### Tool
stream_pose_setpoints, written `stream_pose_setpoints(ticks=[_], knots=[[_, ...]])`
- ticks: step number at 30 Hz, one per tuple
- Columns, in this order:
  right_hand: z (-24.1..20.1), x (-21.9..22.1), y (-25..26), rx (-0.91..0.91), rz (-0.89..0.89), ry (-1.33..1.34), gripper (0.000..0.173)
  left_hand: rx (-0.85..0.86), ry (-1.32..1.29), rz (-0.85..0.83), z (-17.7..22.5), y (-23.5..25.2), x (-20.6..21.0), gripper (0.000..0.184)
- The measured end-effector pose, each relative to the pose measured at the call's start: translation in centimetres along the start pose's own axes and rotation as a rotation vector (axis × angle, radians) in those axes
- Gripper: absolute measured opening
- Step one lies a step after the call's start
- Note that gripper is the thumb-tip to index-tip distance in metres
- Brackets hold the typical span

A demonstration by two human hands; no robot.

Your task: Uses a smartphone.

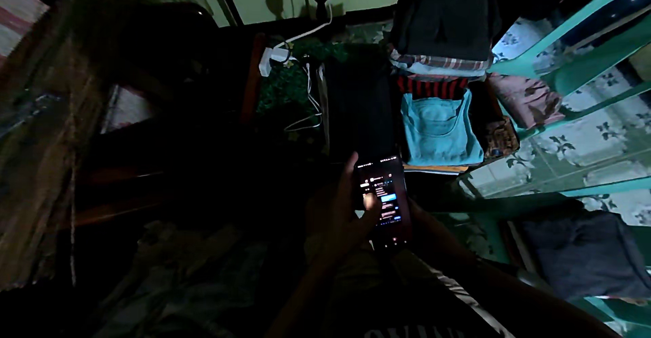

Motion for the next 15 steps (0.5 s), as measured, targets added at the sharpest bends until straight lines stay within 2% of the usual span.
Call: stream_pose_setpoints(ticks=[7, 11, 15], knots=[[-0.1, 0.4, 0.5, 0.027, 0.034, -0.020, 0.050, -0.075, 0.047, 0.049, 0.0, 0.1, 0.0, 0.098], [-0.1, 0.6, 0.8, 0.050, 0.029, -0.023, 0.054, -0.099, 0.053, 0.066, -0.2, 0.2, -0.3, 0.100], [0.1, 0.8, 1.1, 0.039, 0.027, -0.004, 0.053, -0.041, -0.014, 0.075, -0.5, -0.4, -0.8, 0.086]])
Point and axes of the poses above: each hand's wrist, its own y-axis towards the middle knuckle, its own x-axis out of the palm, z = x × y, the point moved 1 cm from there along y, towards the middle knuckle, and after that the axes turned 11 degrees about -z, right-handed, at the moved point
